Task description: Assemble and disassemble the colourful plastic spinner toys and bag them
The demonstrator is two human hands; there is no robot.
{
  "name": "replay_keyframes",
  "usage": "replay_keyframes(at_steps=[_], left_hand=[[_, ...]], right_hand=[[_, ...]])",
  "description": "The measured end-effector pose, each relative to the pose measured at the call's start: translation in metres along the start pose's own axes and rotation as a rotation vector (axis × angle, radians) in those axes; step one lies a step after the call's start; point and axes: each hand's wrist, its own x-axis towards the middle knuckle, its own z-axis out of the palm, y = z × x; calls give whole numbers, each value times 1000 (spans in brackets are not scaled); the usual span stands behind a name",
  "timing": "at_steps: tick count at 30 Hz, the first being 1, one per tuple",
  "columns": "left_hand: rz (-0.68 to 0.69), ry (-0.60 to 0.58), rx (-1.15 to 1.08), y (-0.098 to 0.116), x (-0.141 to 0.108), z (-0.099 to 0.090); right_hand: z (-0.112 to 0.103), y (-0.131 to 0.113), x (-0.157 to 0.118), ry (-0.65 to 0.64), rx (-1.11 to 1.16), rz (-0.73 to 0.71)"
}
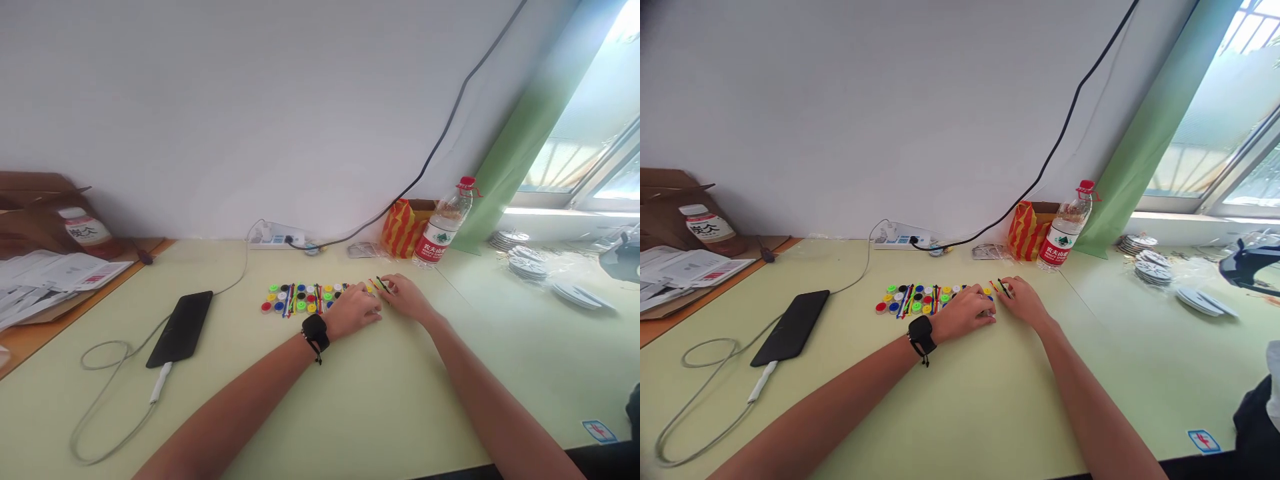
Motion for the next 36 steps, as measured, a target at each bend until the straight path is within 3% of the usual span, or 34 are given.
replay_keyframes(at_steps=[6,9,14,18,23,27,30,36], left_hand=[[-29,100,42,1,-1,-5],[-55,152,45,-3,0,-16],[-131,327,16,-22,-2,-54],[-185,379,-14,-34,-9,-81],[-164,418,-33,-33,-17,-121],[-235,509,-65,-29,-30,-151],[-307,569,-33,-29,-50,-147],[-460,589,105,-40,-112,-94]], right_hand=[[-4,-12,-5,-51,-29,-83],[-6,-22,-8,-91,-23,-85],[-4,-36,-11,-129,38,-90],[-1,-37,-9,-101,99,-92],[4,-33,-8,-85,131,-123],[16,-32,-9,-38,200,-171],[25,-29,-9,10,348,-84],[26,-18,-1,56,529,101]])
